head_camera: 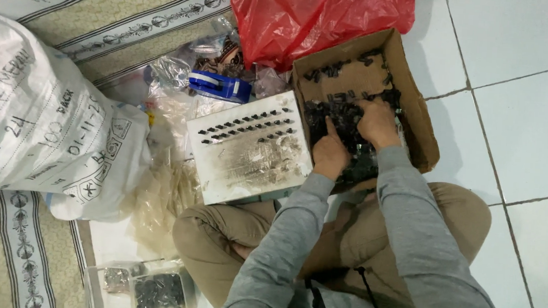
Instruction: The person sits on the floor and repeatedly picks small black plastic parts from a cardboard box, attaches them to metal clips, and places the assembled units into a white tray. The person continues this repetitive assembly process throughout the clip.
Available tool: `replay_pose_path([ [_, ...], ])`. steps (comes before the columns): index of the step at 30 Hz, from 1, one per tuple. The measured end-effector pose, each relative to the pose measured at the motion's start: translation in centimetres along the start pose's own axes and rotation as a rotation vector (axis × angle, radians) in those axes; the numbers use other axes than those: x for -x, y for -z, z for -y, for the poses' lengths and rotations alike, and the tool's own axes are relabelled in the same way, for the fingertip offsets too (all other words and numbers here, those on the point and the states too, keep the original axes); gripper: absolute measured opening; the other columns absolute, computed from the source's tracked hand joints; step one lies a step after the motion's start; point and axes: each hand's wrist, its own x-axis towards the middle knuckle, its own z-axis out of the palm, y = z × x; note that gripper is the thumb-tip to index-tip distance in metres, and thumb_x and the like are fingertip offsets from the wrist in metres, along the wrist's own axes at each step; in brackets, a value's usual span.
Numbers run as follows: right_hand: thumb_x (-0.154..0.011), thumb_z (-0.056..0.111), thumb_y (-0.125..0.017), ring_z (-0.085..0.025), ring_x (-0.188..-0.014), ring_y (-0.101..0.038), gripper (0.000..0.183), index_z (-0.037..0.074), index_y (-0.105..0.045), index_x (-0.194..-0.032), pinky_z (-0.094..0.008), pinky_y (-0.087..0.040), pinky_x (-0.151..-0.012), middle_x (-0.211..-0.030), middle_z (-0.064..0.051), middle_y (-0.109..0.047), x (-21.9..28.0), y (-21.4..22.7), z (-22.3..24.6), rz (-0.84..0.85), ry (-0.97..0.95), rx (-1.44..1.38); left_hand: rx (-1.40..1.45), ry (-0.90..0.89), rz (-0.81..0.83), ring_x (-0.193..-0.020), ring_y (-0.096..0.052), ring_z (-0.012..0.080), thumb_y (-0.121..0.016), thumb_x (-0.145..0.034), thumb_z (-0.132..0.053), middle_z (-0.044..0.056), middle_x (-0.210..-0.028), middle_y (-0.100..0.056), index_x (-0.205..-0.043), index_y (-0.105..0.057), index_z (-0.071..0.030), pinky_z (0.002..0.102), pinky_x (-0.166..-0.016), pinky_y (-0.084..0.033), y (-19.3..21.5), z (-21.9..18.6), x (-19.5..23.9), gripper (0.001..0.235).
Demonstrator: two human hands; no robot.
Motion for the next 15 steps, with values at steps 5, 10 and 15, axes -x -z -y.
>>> replay_pose_path([
  [5, -0.095, 0.001, -0.050, -0.045, -0.104, -0.061, 0.040, 0.006, -0.074, -0.126, -0.051, -0.054, -0.087, -0.112, -0.032, -0.061, -0.7, -0.3, -0.9, -0.037, -0.062, -0.025, 0.120, -0.072, -0.016, -0.094, -0.074, 0.0368, -0.057, -0.092, -0.013, 0.029, -0.108, -0.071, -0.161, -0.008, 0.005, 0.046, -0.076, -0.063, 1.9, -1.0, 2.1, 0.087],
  [10, -0.092, 0.001, -0.054, -0.051, -0.110, -0.060, 0.031, 0.011, -0.080, -0.106, -0.058, -0.053, -0.094, -0.115, -0.030, -0.064, -0.4, -1.3, 0.7, 0.090, -0.009, -0.070, 0.103, -0.082, 0.048, -0.105, -0.072, 0.0416, -0.061, -0.088, -0.019, 0.028, -0.115, -0.070, -0.163, -0.014, -0.005, 0.050, -0.084, -0.062, -0.7, 0.4, -0.4, 0.089],
  [15, -0.090, 0.002, -0.052, -0.048, -0.114, -0.059, 0.044, 0.017, -0.078, -0.123, -0.055, -0.048, -0.096, -0.119, -0.030, -0.063, 0.3, 0.5, 0.7, 0.033, -0.134, 0.085, 0.252, -0.011, -0.001, -0.094, -0.074, 0.0415, -0.059, -0.087, -0.017, 0.032, -0.107, -0.071, -0.160, 0.000, 0.007, 0.047, -0.077, -0.062, 0.2, 0.2, 0.5, 0.097],
])
